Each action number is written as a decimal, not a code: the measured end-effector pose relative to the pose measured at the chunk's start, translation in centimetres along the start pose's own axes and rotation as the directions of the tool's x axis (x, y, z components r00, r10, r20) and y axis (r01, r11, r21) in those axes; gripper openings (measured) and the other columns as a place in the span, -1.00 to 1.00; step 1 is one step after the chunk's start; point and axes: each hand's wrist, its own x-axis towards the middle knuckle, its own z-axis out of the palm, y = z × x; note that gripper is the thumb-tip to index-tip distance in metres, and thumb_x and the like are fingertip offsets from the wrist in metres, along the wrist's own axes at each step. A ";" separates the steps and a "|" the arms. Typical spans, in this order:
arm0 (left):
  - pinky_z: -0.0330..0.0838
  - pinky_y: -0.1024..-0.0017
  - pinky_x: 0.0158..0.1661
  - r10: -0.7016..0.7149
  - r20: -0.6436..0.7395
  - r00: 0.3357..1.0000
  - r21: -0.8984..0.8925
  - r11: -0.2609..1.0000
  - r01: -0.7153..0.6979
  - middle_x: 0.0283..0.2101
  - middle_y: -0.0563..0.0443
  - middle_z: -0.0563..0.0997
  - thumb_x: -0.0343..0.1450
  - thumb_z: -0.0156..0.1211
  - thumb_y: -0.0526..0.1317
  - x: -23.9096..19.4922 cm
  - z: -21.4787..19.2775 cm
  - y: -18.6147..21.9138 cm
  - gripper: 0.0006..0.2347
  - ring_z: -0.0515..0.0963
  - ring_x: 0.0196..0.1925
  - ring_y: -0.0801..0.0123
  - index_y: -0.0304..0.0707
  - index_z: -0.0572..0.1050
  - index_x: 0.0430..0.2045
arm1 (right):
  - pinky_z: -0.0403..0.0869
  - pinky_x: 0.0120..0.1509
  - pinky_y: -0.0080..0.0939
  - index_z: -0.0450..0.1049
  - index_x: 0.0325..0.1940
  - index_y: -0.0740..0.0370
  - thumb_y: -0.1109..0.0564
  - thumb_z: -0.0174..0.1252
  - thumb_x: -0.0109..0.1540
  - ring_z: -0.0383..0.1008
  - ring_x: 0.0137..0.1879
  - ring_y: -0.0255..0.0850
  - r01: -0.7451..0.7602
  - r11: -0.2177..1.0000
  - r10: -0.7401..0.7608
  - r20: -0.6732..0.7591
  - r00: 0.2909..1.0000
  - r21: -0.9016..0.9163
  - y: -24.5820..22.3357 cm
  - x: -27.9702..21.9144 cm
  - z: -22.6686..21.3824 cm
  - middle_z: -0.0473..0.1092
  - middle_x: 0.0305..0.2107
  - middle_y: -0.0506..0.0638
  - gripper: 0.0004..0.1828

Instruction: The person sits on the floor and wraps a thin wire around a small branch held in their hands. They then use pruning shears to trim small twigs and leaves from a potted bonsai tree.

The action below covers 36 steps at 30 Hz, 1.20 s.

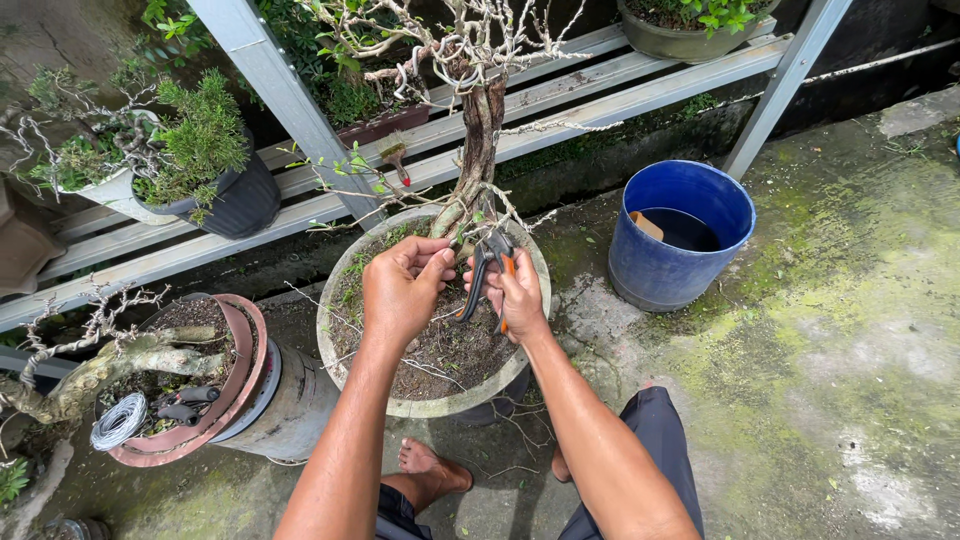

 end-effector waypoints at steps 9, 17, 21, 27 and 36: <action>0.71 0.48 -0.32 -0.022 -0.002 1.000 0.014 1.000 0.023 -0.32 -0.30 0.76 0.46 0.34 -0.35 -0.2 0.0 -0.2 -0.86 0.76 -0.35 0.37 -0.35 0.68 -0.14 | 0.69 0.10 0.12 0.29 0.13 0.00 0.25 0.20 0.29 0.67 0.01 0.05 -0.117 0.982 0.121 -0.015 0.993 0.148 -0.5 -0.3 1.0 0.54 0.07 0.31 -0.62; 0.71 0.48 -0.31 -0.070 -0.015 0.997 -0.024 0.997 0.069 -0.32 -0.29 0.76 0.46 0.34 -0.35 -0.5 -0.3 -1.2 -0.86 0.76 -0.35 0.36 -0.35 0.68 -0.14 | 0.69 0.09 0.04 0.36 0.06 -0.08 0.26 0.21 0.27 0.65 -0.01 0.02 -0.090 0.940 0.115 -0.056 0.992 0.330 1.9 -0.2 1.3 0.54 0.04 0.25 -0.65; 0.72 0.46 -0.31 -0.060 -0.018 0.998 -0.019 0.998 0.060 -0.31 -0.30 0.76 0.46 0.34 -0.36 -0.4 -0.3 -0.6 -0.86 0.77 -0.34 0.33 -0.37 0.68 -0.13 | 0.71 -0.02 0.05 0.37 0.11 -0.07 0.28 0.19 0.26 0.67 -0.09 0.06 -0.169 0.930 0.177 0.007 0.984 0.327 -0.2 0.0 -0.3 0.54 0.00 0.31 -0.61; 0.72 0.46 -0.28 -0.041 -0.014 0.999 -0.011 0.999 0.041 -0.31 -0.27 0.75 0.47 0.33 -0.36 0.2 -0.8 -0.3 -0.85 0.75 -0.33 0.35 -0.37 0.67 -0.11 | 0.74 -0.24 -0.02 0.34 0.04 0.12 0.25 0.20 0.26 0.68 -0.26 -0.01 -0.278 0.960 0.279 -0.038 0.960 0.018 -8.8 -0.5 0.6 0.55 -0.18 0.32 -0.70; 0.72 0.41 -0.27 -0.023 -0.029 0.999 -0.007 1.000 0.023 -0.30 -0.31 0.75 0.48 0.33 -0.37 0.2 -0.9 -1.0 -0.86 0.75 -0.33 0.32 -0.40 0.66 -0.12 | 0.65 -0.40 -0.12 0.38 0.01 0.16 0.26 0.22 0.24 0.62 -0.35 -0.03 -0.202 0.972 0.209 -0.046 0.977 0.116 -5.3 0.1 -1.2 0.54 -0.29 0.36 -0.72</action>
